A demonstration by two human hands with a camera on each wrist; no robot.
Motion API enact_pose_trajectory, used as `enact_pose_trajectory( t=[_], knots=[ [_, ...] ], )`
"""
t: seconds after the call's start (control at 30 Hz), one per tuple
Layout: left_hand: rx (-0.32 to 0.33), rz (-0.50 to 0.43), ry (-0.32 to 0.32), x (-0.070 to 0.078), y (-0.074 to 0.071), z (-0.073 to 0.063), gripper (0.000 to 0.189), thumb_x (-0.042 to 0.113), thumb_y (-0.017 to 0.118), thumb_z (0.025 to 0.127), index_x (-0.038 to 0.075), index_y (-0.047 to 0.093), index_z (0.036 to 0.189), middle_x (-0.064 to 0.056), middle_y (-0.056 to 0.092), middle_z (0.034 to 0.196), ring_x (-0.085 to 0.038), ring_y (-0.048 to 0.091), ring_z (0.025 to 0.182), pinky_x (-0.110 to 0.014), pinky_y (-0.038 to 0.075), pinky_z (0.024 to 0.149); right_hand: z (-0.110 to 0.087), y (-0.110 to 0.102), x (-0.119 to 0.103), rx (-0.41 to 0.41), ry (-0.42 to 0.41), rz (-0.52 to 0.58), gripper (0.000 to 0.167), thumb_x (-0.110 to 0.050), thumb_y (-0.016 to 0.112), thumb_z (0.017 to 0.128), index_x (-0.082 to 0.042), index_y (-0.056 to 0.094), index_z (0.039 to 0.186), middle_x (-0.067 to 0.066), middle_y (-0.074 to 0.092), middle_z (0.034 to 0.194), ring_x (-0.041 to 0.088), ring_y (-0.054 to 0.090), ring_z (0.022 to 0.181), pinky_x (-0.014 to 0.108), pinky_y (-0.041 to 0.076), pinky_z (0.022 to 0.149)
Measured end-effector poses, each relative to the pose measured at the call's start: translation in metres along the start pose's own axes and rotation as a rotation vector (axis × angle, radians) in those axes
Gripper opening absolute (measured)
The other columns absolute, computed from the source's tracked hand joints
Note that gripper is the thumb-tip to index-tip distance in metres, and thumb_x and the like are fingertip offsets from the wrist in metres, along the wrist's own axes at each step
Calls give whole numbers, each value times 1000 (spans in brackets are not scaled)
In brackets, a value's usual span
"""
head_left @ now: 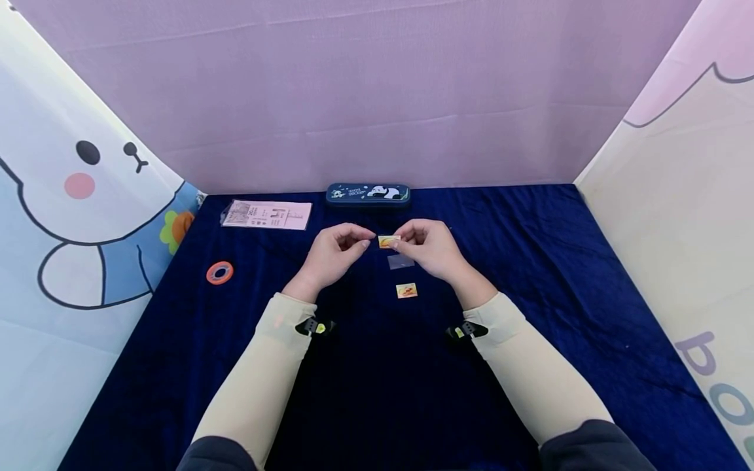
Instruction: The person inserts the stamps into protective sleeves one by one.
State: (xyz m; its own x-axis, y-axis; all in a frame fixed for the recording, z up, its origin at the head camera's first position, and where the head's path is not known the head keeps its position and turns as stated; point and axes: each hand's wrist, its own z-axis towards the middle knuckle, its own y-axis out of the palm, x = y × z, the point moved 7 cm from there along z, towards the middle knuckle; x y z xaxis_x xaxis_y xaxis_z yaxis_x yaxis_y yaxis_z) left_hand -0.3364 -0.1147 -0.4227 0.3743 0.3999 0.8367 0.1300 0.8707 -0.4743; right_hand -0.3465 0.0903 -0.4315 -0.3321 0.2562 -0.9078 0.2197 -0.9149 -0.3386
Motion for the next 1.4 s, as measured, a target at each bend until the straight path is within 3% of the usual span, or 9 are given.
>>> enact_pose_trajectory(
  t=[0.17, 0.33, 0.47, 0.63, 0.83, 1.13, 1.4],
  knots=[
    [29, 22, 28, 1, -3, 0, 15, 8, 73, 100, 14, 79, 112, 1, 73, 105, -21, 58, 75, -31, 48, 65, 0, -1, 0, 7, -1, 22, 6, -14, 78, 97, -9, 77, 99, 8, 75, 85, 40, 67, 74, 28, 50, 57],
    [39, 36, 19, 1, -3, 1, 15, 10, 74, 99, 16, 79, 112, 3, 74, 103, -21, 57, 73, -30, 47, 63, 0, -2, 0, 15, 0, 39, 9, -11, 76, 98, -3, 77, 102, 14, 76, 88, 48, 69, 82, 26, 50, 57],
    [47, 45, -18, -2, -4, 1, 12, 16, 77, 98, 17, 79, 110, 5, 75, 97, -20, 58, 70, -30, 47, 60, 0, -3, 0, 24, 3, 23, 11, -11, 77, 97, -1, 77, 102, 15, 74, 86, 39, 67, 75, 26, 49, 57],
    [74, 53, -38, -4, -5, 0, 8, 24, 80, 96, 18, 80, 102, 4, 73, 88, -21, 56, 67, -30, 44, 58, 0, -4, 0, 39, -6, -26, 8, -14, 79, 96, -7, 79, 99, 7, 73, 85, 23, 59, 67, 28, 46, 57],
    [74, 48, -36, -4, -5, 0, 7, 27, 78, 98, 21, 81, 102, 3, 70, 84, -22, 54, 67, -30, 43, 58, -1, -4, 1, 38, -15, -52, 5, -18, 80, 96, -14, 80, 98, 3, 72, 86, 24, 59, 68, 30, 48, 58],
    [72, 21, -8, -2, -5, -1, 14, 16, 74, 100, 18, 81, 112, 1, 71, 88, -23, 52, 66, -29, 41, 56, 0, -5, 1, 35, -30, -49, 5, -15, 78, 97, -14, 81, 100, 2, 75, 88, 23, 57, 66, 29, 46, 55],
    [83, 8, -17, -3, -6, 0, 16, 23, 79, 97, 13, 81, 109, 1, 76, 92, -22, 55, 67, -28, 42, 56, 0, -5, 2, 36, -30, -33, 6, -14, 77, 97, -13, 82, 102, 3, 75, 88, 22, 57, 65, 29, 46, 54]
  ],
)
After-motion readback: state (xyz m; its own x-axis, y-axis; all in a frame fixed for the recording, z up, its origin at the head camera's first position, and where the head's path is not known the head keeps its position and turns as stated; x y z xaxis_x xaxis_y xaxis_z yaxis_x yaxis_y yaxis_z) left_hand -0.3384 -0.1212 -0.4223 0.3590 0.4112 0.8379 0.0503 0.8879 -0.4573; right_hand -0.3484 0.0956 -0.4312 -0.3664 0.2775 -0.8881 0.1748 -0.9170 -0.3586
